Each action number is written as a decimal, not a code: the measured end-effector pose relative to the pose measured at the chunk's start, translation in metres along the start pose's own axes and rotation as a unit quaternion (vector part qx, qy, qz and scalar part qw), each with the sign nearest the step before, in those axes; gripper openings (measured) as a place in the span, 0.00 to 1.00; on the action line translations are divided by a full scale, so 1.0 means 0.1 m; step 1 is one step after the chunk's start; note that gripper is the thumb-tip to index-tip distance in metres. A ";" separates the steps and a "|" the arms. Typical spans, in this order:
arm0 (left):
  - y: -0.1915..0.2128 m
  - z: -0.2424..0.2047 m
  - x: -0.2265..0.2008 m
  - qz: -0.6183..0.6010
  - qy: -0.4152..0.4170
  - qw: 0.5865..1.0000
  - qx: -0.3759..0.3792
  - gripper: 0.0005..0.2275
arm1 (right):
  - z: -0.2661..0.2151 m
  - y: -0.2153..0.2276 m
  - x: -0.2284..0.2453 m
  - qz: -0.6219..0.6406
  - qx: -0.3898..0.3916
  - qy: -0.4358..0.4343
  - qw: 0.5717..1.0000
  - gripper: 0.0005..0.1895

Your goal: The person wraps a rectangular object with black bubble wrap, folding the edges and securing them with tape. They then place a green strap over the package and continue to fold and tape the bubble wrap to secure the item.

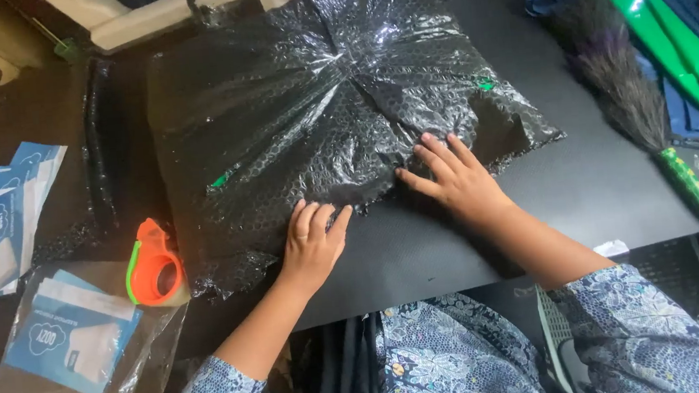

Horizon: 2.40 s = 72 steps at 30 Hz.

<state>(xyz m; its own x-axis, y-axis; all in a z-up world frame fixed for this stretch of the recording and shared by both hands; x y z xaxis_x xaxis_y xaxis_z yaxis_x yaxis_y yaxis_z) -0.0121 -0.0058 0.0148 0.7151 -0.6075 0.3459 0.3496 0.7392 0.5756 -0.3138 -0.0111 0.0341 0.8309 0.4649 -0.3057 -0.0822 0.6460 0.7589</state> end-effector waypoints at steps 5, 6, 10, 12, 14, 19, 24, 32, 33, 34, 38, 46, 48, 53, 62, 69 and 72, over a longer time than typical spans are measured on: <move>0.04 0.07 0.03 0.050 0.038 0.998 0.005 0.13 | 0.02 -0.13 -0.12 -0.041 -0.063 0.006 0.997 0.18; 0.00 0.06 0.05 0.059 0.031 0.998 -0.015 0.10 | 0.05 -0.15 -0.16 -0.038 -0.094 0.018 0.995 0.14; -0.15 0.00 0.15 0.065 0.027 0.995 -0.067 0.04 | 0.12 -0.26 -0.30 -0.028 -0.136 0.044 0.989 0.06; -0.11 0.08 0.16 0.052 0.034 0.995 -0.078 0.04 | 0.13 -0.23 -0.29 -0.034 -0.129 0.043 0.990 0.05; -0.03 0.14 0.17 0.040 0.040 0.994 -0.091 0.05 | 0.17 -0.12 -0.26 -0.043 -0.123 0.043 0.991 0.04; 0.18 0.35 0.30 0.016 0.032 0.993 -0.110 0.04 | 0.49 0.47 -0.28 0.029 -0.165 0.028 0.985 0.04; 0.93 0.99 0.57 -0.008 0.016 0.993 -0.118 0.04 | 0.82 1.40 -0.50 0.079 -0.181 0.037 0.980 0.09; 1.76 2.06 1.00 -0.060 -0.036 0.996 -0.062 0.06 | 1.38 2.69 -0.96 0.230 -0.002 -0.007 0.973 0.27; 1.68 2.11 1.09 -0.064 -0.032 0.996 -0.062 0.06 | 1.42 2.70 -1.01 0.245 0.085 0.003 0.966 0.29; 1.61 2.17 1.18 -0.068 -0.029 0.995 -0.062 0.05 | 1.45 2.72 -1.07 0.259 0.171 0.013 0.951 0.34; 1.38 2.42 1.45 -0.074 -0.022 0.995 -0.062 0.07 | 1.52 2.63 -1.08 0.304 0.206 -0.027 0.930 0.42; 0.91 2.69 1.87 -0.012 -0.091 0.989 -0.116 0.09 | 1.69 1.67 -1.38 0.054 -0.106 0.017 0.993 0.13; 0.93 2.77 1.82 0.008 -0.103 0.987 -0.122 0.20 | 1.75 1.43 -1.51 0.053 -0.113 0.013 0.992 0.13; 0.89 2.92 1.56 0.002 -0.156 0.982 -0.106 0.29 | 1.92 1.30 -1.59 0.106 -0.117 0.005 0.987 0.15; 0.77 2.90 1.48 -0.025 -0.074 0.997 -0.007 0.30 | 1.84 1.59 -1.38 0.038 -0.217 0.060 0.974 0.33; 0.74 2.87 1.43 -0.035 -0.081 0.994 -0.058 0.16 | 1.86 1.76 -1.26 -0.048 -0.057 -0.090 0.993 0.26; 0.73 2.83 1.42 -0.050 -0.069 0.992 -0.089 0.12 | 1.92 1.77 -1.31 -0.027 -0.059 -0.081 0.995 0.26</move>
<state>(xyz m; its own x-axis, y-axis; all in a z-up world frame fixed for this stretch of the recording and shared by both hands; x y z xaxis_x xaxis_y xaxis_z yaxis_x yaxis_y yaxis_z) -0.0563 -0.1205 0.3162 0.5852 -0.7057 0.3994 0.5245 0.7051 0.4773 -0.3318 -0.0744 0.3187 0.9128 0.3296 -0.2412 -0.0899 0.7382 0.6685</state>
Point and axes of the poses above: each hand's wrist, its own z-axis towards the middle knuckle, its own y-axis out of the back of the hand, x = y × z, the point moved 2 cm from there along z, towards the middle knuckle, and after that the axes turned 1 degree about z, right-handed, at the moved point
